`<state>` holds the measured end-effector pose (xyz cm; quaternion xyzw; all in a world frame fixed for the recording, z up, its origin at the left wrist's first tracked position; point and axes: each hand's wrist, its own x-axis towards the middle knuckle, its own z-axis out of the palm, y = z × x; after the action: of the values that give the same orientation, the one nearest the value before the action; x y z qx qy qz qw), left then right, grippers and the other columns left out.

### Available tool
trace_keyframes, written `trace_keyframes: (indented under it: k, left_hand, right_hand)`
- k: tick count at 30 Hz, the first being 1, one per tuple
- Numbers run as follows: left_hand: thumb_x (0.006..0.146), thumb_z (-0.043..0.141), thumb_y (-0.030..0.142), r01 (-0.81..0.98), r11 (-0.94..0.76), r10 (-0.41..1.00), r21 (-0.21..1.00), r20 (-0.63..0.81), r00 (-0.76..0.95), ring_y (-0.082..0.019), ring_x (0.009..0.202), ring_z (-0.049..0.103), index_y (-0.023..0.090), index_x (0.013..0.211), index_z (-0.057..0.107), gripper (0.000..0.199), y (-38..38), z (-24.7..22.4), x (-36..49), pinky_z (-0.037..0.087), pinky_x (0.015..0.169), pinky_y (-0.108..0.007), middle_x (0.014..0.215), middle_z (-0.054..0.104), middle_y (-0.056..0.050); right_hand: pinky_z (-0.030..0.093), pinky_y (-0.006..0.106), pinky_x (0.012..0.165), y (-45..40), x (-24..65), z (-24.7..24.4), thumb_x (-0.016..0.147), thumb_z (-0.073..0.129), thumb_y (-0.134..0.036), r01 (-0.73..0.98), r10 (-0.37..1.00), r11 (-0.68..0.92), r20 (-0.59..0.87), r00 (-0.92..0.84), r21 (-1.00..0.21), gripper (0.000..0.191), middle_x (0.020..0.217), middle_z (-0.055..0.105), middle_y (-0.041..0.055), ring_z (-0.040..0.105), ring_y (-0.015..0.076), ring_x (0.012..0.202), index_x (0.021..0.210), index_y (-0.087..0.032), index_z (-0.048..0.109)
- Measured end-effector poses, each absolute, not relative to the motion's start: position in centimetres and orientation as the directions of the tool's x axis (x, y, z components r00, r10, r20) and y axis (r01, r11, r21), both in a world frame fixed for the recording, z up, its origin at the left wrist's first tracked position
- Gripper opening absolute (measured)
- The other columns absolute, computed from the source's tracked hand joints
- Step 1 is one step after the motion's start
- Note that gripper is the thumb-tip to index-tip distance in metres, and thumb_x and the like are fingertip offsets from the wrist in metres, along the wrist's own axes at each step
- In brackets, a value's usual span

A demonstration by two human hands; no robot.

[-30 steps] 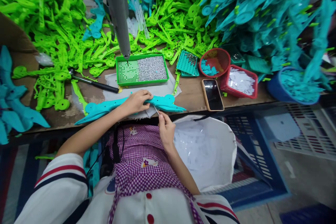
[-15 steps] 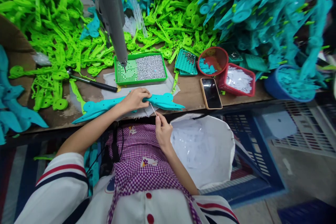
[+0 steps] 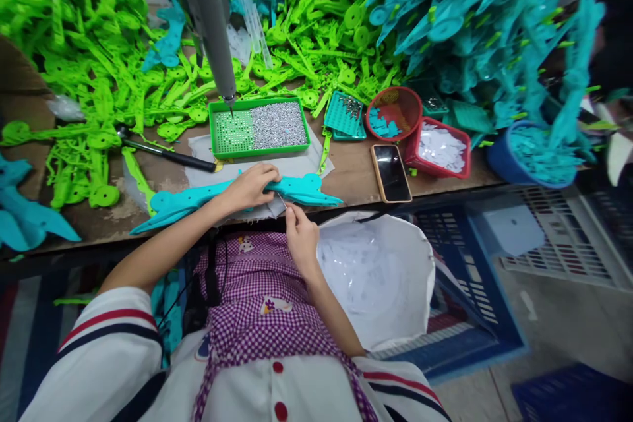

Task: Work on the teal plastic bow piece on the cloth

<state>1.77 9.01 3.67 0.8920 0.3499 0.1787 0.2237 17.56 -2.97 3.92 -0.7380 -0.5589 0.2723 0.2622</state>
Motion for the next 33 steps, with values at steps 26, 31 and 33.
trace_keyframes:
  k: [26, 31, 33]
  left_hand:
    - [0.076, 0.063, 0.020, 0.507, -0.519, 0.812, 0.688, 0.211, 0.545, -0.025, 0.112, 0.055, 0.019, 0.110, 0.050, 0.035, 8.7, 4.5, 0.7, 0.047, 0.098, -0.047, 0.114, 0.058, -0.011]
    - [0.082, 0.066, 0.033, 0.616, -0.493, 0.851, 0.615, 0.193, 0.489, -0.028, 0.122, 0.051, 0.022, 0.129, 0.050, 0.051, 7.6, 5.8, -5.3, 0.044, 0.104, -0.049, 0.129, 0.054, -0.012]
    - [0.083, 0.065, 0.040, 0.684, -0.457, 0.864, 0.568, 0.102, 0.493, -0.028, 0.116, 0.055, 0.023, 0.128, 0.055, 0.049, 6.9, 5.4, -7.3, 0.047, 0.099, -0.048, 0.126, 0.057, -0.011]
  right_hand:
    - [0.039, 0.041, 0.106, 3.5, 18.7, 4.6, 0.100, 0.033, -0.027, 0.844, 0.896, 0.439, 0.222, -0.384, -0.309, 0.046, 0.141, 0.056, 0.0114, 0.052, 0.0212, 0.130, 0.143, -0.018, 0.046]
    - [0.037, 0.045, 0.109, 3.5, 18.7, 3.7, 0.098, 0.034, -0.023, 0.848, 0.901, 0.432, 0.173, -0.397, -0.307, 0.046, 0.142, 0.055, 0.0131, 0.049, 0.0237, 0.134, 0.142, -0.015, 0.048]
    - [0.036, 0.045, 0.111, 3.7, 19.3, 3.7, 0.094, 0.037, -0.017, 0.830, 0.887, 0.462, 0.144, -0.439, -0.312, 0.050, 0.145, 0.051, 0.0126, 0.046, 0.0232, 0.136, 0.144, -0.015, 0.044]
